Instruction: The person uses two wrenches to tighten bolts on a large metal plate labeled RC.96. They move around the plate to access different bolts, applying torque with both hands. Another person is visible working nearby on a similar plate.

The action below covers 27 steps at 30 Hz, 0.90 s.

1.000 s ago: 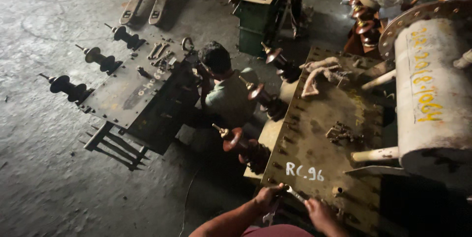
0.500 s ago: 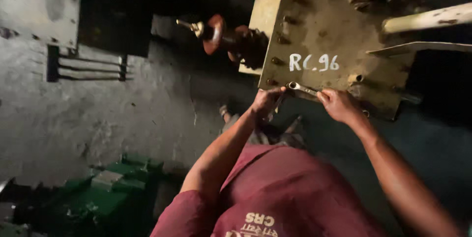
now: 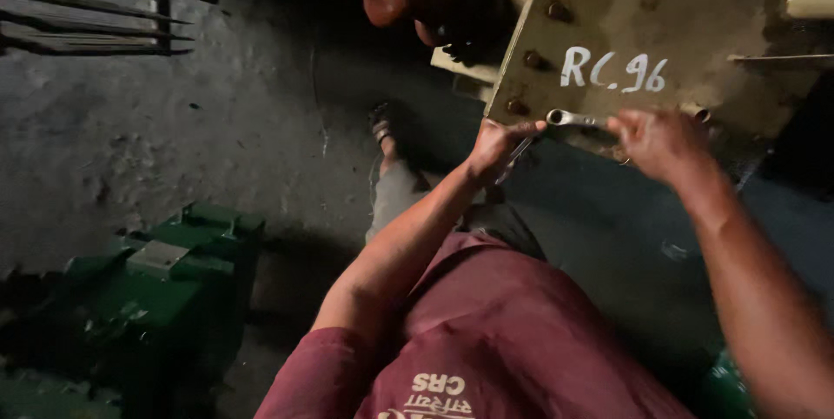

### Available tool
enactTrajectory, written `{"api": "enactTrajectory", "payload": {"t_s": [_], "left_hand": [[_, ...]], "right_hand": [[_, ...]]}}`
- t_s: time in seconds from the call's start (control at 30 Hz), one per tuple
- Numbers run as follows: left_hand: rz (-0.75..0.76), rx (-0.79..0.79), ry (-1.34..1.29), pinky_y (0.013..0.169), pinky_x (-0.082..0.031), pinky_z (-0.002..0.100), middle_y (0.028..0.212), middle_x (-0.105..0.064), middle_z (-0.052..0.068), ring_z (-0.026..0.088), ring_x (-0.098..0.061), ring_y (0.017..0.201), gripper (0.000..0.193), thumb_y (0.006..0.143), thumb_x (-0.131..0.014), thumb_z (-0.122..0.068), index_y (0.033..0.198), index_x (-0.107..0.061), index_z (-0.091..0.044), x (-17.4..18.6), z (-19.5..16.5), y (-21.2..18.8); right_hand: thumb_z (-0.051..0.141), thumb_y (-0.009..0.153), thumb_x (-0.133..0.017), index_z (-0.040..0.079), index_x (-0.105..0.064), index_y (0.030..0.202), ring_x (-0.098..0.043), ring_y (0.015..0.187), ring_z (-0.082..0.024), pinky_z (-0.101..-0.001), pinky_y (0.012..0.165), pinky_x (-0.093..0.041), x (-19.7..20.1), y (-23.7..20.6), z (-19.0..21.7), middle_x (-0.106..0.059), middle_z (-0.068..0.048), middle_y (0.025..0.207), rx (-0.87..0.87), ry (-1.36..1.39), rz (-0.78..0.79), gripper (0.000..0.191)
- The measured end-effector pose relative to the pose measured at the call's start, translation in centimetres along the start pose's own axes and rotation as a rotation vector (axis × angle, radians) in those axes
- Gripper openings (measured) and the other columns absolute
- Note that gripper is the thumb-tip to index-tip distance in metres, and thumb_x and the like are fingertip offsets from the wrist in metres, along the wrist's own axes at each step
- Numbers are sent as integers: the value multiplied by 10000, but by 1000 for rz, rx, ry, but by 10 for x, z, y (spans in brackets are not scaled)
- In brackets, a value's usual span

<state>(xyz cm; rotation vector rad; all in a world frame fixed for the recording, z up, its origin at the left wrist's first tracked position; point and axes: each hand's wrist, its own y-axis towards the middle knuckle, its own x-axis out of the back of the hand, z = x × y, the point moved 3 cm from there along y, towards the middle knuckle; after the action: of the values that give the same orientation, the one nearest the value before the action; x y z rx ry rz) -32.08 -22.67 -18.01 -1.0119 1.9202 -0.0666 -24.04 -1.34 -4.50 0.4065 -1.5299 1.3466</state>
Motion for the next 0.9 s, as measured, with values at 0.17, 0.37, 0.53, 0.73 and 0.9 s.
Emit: {"api": "enactTrajectory", "payload": {"t_s": [0.17,0.37,0.53,0.73,0.9], "left_hand": [[8,38,-24,780,-574,307,1020,-726,60,157,-690,897,286,848,-788,13,1115,-685,18,-2,-4,2],[40,10,-8,704,-558,311,938,-721,65,158,-676,805,226,845,-818,0,1041,-709,27,0,-9,5],[-61,155,40,621,-522,302,897,-723,64,152,-663,745,214,850,-805,-54,1033,-726,24,-5,-17,-4],[-69,120,75,637,-534,309,919,-722,49,155,-664,765,273,873,-806,-122,1098,-711,0,-10,-26,-5],[-57,62,-35,818,-566,287,1062,-729,30,128,-685,943,345,909,-783,-177,1202,-680,-27,-3,-9,1]], "right_hand": [[377,1101,-555,52,-695,952,-631,799,-460,-518,668,-495,-39,-40,18,-667,-211,851,-31,112,-268,384],[347,1122,-543,11,-647,967,-591,721,-445,-496,613,-465,-72,-32,-7,-610,-214,775,-31,319,-170,385],[323,1133,-501,35,-586,909,-563,671,-158,-354,602,-463,-125,-62,57,-571,-51,759,28,691,-510,375],[369,1136,-494,73,-540,881,-428,610,-122,-316,542,-374,-153,-72,46,-469,28,716,-173,993,-369,394],[440,1125,-475,88,-688,1013,-646,718,-315,-461,672,-510,-70,-36,-7,-669,-145,784,-191,99,-3,426]]}}
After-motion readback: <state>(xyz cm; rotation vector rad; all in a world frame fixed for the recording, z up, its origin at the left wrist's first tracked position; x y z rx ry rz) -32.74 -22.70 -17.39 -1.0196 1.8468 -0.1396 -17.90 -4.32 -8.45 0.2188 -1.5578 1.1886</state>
